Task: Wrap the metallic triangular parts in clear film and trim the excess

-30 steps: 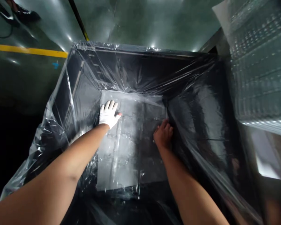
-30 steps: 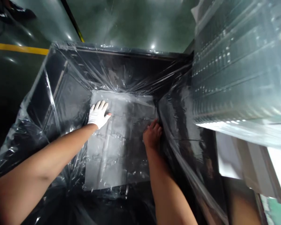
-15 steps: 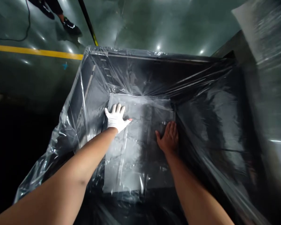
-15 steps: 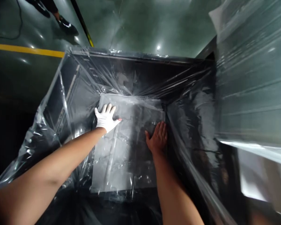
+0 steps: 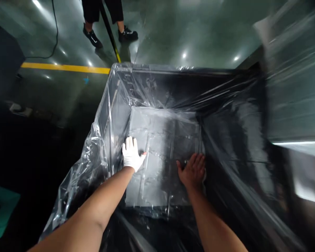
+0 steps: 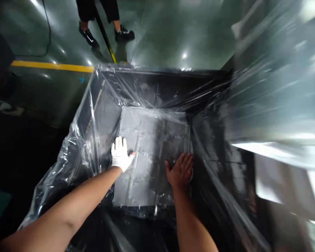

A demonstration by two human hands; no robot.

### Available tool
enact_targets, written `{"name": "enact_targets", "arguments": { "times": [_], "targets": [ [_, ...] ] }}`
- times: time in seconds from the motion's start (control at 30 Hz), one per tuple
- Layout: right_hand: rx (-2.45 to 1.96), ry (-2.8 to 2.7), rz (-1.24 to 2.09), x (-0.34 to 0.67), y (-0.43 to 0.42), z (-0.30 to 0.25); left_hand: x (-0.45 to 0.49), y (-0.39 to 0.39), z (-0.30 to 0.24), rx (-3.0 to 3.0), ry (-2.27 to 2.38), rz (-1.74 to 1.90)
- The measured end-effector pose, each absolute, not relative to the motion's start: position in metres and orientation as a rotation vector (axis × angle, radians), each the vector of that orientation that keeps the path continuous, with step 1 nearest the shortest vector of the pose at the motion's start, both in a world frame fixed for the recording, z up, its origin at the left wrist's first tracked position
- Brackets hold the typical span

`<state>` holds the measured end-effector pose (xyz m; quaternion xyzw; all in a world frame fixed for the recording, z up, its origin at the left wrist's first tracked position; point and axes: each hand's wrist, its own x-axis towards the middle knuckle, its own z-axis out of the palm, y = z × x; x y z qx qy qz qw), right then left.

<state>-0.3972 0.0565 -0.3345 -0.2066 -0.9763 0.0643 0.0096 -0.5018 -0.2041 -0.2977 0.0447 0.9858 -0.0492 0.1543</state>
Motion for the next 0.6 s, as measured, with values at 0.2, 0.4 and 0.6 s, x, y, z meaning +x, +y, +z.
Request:
{"name": "enact_targets", "arguments": {
  "times": [0.2, 0.4, 0.6],
  "targets": [
    [-0.714, -3.057, 0.348, -0.385, 0.040, -0.309, -0.487, -0.194, -0.279, 0.317, 2.693, -0.123],
    [-0.869, -3.151, 0.629, -0.378, 0.034, -0.308, -0.474, -0.184, -0.286, 0.337, 2.550, -0.122],
    [-0.829, -2.980, 1.103, -0.367, -0.001, -0.182, -0.471, -0.170, -0.189, 0.329, 2.482, -0.009]
  ]
}}
